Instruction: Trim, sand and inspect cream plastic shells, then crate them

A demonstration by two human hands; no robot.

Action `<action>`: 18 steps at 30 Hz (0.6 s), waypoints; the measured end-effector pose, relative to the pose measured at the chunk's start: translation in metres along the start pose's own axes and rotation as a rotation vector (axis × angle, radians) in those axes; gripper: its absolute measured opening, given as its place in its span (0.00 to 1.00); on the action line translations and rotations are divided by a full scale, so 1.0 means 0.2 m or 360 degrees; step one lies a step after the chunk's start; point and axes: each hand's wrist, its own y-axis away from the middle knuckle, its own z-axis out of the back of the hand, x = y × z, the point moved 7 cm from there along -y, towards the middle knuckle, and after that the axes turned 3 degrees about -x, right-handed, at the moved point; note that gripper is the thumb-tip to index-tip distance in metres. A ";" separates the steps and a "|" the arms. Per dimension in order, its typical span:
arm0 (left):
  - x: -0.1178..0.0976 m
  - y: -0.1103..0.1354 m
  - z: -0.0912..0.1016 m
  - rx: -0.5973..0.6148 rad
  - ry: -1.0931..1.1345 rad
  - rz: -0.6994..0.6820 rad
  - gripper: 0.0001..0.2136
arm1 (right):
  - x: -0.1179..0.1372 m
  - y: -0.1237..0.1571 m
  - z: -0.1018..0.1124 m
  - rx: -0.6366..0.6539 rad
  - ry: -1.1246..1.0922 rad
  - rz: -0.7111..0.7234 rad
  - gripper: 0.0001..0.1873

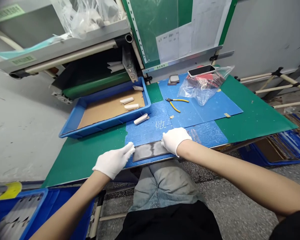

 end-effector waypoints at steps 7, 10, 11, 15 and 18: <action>-0.05 -0.05 -0.03 0.0020 -0.0002 -0.0032 0.28 | -0.04 0.03 0.00 0.0041 0.0105 -0.0055 0.30; -0.05 -0.05 -0.05 0.0130 -0.0019 -0.0077 0.27 | -0.05 0.04 -0.03 0.0091 0.0169 -0.0067 0.31; -0.05 -0.05 -0.05 0.0124 -0.0014 -0.0080 0.27 | -0.05 0.04 -0.03 0.0093 0.0197 -0.0056 0.31; -0.06 -0.05 -0.03 0.0080 0.0019 -0.0075 0.28 | -0.03 0.03 -0.04 0.0100 0.0314 0.0023 0.29; -0.09 -0.06 -0.02 0.0187 -0.0049 -0.0167 0.27 | -0.05 0.04 -0.04 0.0193 0.0277 -0.0033 0.31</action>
